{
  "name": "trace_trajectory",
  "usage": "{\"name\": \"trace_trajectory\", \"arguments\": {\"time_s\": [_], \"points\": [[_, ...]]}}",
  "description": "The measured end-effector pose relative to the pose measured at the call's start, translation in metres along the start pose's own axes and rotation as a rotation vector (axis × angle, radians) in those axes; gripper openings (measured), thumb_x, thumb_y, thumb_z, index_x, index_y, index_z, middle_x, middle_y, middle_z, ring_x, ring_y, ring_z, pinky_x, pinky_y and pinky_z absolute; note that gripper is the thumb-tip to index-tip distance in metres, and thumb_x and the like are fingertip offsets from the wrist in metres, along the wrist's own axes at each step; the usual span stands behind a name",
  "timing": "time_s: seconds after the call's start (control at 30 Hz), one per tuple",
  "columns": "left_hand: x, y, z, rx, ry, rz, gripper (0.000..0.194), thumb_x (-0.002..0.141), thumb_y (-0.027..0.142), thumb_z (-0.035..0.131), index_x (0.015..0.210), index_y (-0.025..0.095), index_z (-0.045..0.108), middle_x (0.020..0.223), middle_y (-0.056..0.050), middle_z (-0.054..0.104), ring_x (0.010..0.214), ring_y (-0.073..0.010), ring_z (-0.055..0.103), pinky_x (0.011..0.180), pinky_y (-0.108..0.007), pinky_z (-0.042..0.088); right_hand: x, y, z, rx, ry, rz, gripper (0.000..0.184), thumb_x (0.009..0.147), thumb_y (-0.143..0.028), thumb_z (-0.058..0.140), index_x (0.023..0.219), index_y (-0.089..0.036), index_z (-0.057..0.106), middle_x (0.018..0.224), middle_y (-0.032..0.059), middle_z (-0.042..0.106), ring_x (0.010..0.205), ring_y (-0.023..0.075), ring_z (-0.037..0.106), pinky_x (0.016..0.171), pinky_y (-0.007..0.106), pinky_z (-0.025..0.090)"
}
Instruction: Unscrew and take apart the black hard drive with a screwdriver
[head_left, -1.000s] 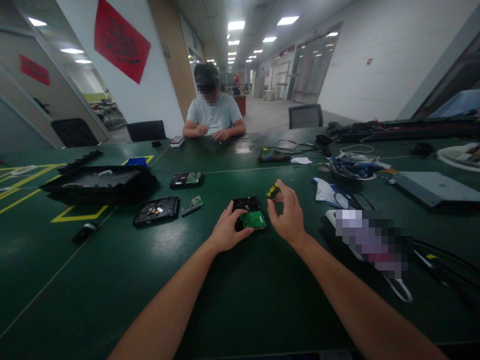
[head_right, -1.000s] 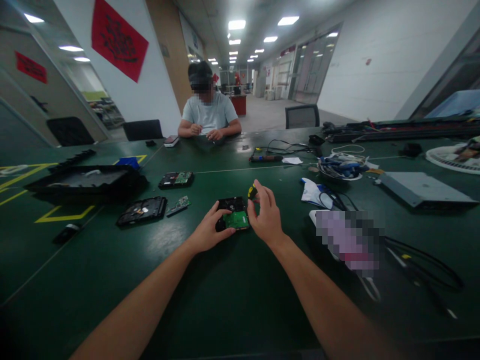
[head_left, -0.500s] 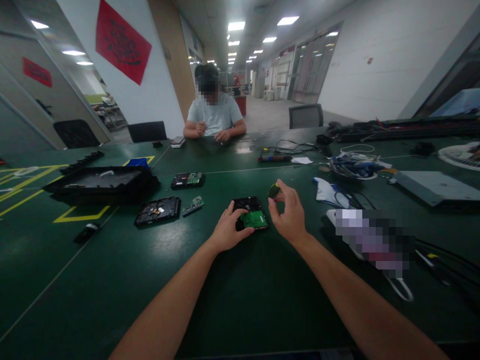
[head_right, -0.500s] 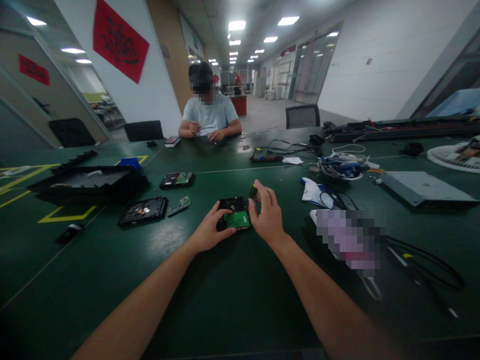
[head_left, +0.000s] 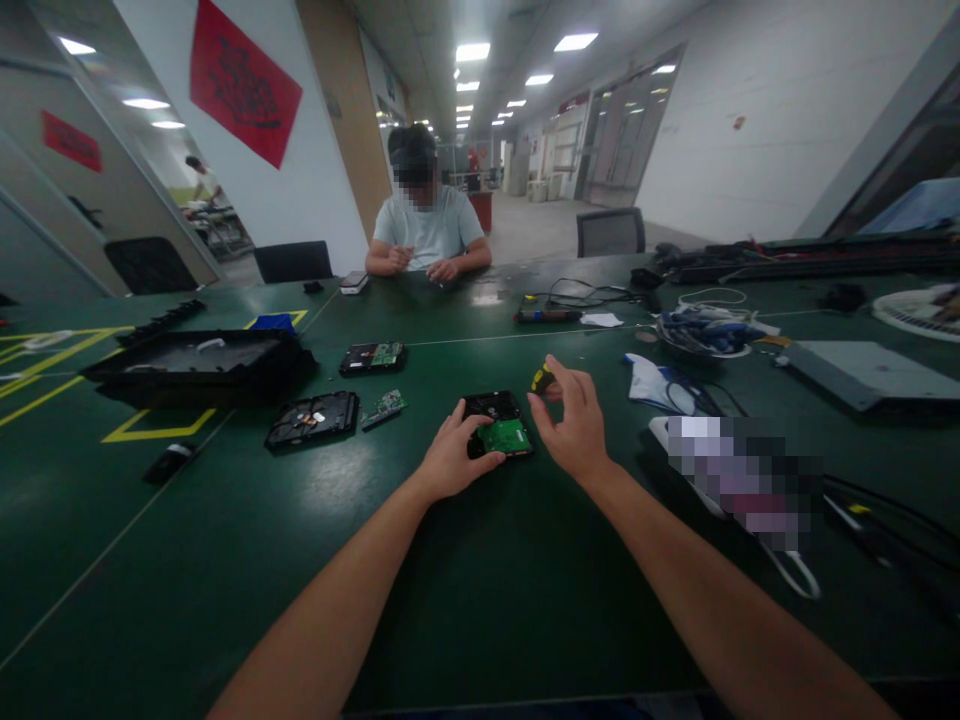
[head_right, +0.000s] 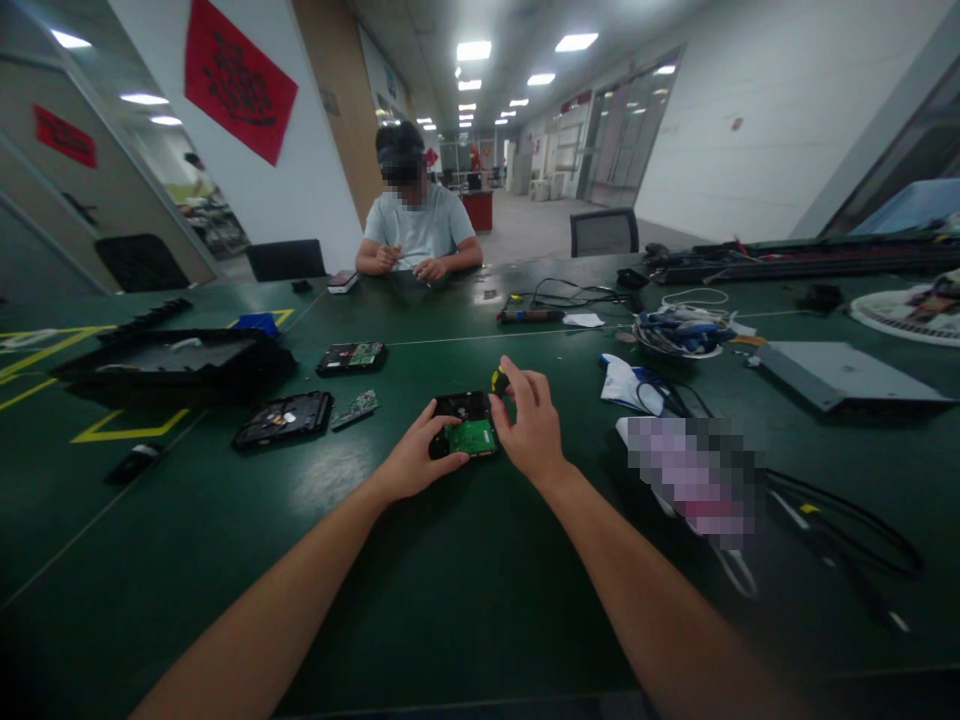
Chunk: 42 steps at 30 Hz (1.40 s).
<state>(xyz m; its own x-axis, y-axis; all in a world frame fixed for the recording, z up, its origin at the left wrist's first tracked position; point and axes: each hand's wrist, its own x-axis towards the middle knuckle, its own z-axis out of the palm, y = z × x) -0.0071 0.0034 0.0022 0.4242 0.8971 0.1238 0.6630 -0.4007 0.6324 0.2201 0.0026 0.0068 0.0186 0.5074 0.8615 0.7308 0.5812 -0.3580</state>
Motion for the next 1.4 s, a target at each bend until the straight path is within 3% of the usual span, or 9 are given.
{"name": "trace_trajectory", "arguments": {"time_s": [0.27,0.47,0.63,0.83,1.17,1.4], "points": [[-0.0003,0.0014,-0.001,-0.005,-0.006,-0.005,0.06,0.085,0.047,0.08,0.138,0.025,0.062,0.167,-0.016,0.041,0.163,-0.0364,0.018,0.127,-0.059,0.029,-0.0007,-0.0001,-0.0016,0.023,-0.019,0.012,0.062,0.099,-0.023,0.055,0.159,-0.027,0.037,0.125,0.0125,0.059,0.097,0.0236,0.066,0.086,0.046,0.065],[0.0004,-0.0004,0.0,-0.005,-0.007,0.005,0.061,0.085,0.048,0.08,0.139,0.023,0.062,0.167,-0.018,0.042,0.163,-0.0374,0.018,0.127,-0.058,0.03,-0.0003,0.002,-0.0026,0.016,-0.002,0.016,0.057,0.098,-0.028,0.061,0.153,-0.027,0.044,0.117,0.0101,0.059,0.086,0.0206,0.065,0.075,0.042,0.066],[0.0003,-0.0008,0.0003,-0.009,-0.001,0.015,0.061,0.085,0.047,0.08,0.138,0.023,0.062,0.167,-0.018,0.041,0.163,-0.0372,0.019,0.127,-0.058,0.029,-0.0014,0.0018,-0.0017,0.025,-0.006,-0.015,0.061,0.1,-0.024,0.056,0.158,-0.026,0.039,0.127,0.0134,0.059,0.103,0.0249,0.066,0.084,0.044,0.066],[0.0009,0.001,0.0003,0.024,-0.011,0.01,0.06,0.086,0.046,0.078,0.138,0.022,0.061,0.166,-0.019,0.042,0.164,-0.0357,0.017,0.127,-0.057,0.03,-0.0041,0.0026,-0.0013,0.057,0.0,0.003,0.062,0.1,-0.025,0.057,0.158,-0.027,0.038,0.132,0.0143,0.056,0.092,0.0227,0.067,0.08,0.044,0.067],[0.0001,0.0038,-0.0014,0.021,-0.015,0.006,0.061,0.086,0.044,0.079,0.138,0.018,0.061,0.167,-0.023,0.038,0.163,-0.0375,0.019,0.127,-0.056,0.03,-0.0069,0.0006,-0.0045,0.031,-0.01,0.005,0.06,0.102,-0.024,0.053,0.159,-0.027,0.036,0.135,0.0147,0.059,0.095,0.0227,0.072,0.09,0.046,0.066],[0.0004,0.0046,-0.002,0.026,-0.027,0.011,0.061,0.087,0.044,0.078,0.139,0.017,0.061,0.167,-0.025,0.038,0.163,-0.0369,0.018,0.127,-0.055,0.031,-0.0073,0.002,-0.005,0.01,-0.003,0.023,0.057,0.102,-0.026,0.055,0.156,-0.026,0.039,0.132,0.0145,0.06,0.088,0.0205,0.071,0.086,0.044,0.067]]}}
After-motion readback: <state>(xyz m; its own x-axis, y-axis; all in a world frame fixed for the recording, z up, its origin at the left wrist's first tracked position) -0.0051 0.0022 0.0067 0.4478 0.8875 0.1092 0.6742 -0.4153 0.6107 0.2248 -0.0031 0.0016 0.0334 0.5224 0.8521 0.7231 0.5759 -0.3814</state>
